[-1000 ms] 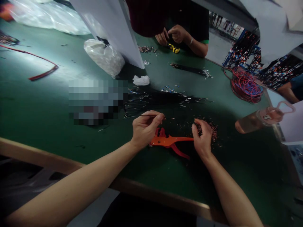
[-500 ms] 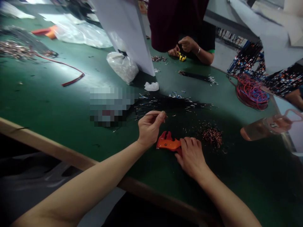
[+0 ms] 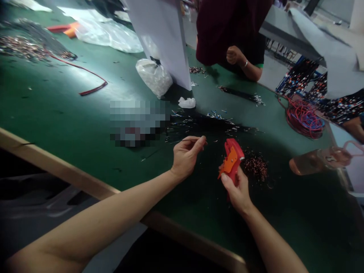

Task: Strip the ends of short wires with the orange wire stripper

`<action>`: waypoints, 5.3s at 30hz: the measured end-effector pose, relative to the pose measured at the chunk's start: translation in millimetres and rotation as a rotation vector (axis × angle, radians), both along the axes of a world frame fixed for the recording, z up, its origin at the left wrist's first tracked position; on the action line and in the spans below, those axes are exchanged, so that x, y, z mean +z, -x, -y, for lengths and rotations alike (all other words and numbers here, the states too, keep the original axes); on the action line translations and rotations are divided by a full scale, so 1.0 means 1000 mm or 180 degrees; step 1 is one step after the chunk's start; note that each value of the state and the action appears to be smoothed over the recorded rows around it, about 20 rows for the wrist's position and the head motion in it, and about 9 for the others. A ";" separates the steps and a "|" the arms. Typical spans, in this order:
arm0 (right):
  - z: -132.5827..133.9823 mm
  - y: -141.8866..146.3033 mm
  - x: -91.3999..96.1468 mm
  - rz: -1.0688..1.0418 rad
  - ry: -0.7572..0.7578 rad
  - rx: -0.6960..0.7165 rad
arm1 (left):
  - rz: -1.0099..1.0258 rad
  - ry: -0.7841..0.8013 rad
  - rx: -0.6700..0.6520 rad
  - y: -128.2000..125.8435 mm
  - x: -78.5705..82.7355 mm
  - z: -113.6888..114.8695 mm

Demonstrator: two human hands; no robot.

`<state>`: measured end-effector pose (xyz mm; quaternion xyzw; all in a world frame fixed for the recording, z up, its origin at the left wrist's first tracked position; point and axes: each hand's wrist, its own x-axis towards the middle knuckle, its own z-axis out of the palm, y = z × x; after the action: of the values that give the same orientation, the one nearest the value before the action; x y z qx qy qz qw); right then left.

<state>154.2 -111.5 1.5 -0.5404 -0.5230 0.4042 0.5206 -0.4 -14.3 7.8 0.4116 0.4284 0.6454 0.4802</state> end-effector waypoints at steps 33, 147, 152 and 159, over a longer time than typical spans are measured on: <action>-0.001 0.007 -0.005 0.0034 0.0319 0.0150 | 0.0017 0.0201 -0.1199 -0.009 -0.004 0.025; 0.009 0.016 -0.001 -0.1352 0.0914 0.0913 | 0.0880 0.0479 -0.1434 0.006 0.004 -0.009; 0.003 0.010 0.001 -0.1413 0.0876 0.1123 | 0.0935 0.0436 -0.1284 0.006 0.005 -0.011; -0.003 -0.014 0.007 -0.0612 0.0756 0.1247 | 0.0927 0.0439 -0.1213 0.008 0.005 -0.012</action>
<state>168.4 -108.1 8.9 -0.4452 -0.5147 0.6055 0.4126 -8.9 -2.7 13.1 0.3538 0.3123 0.5650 0.6768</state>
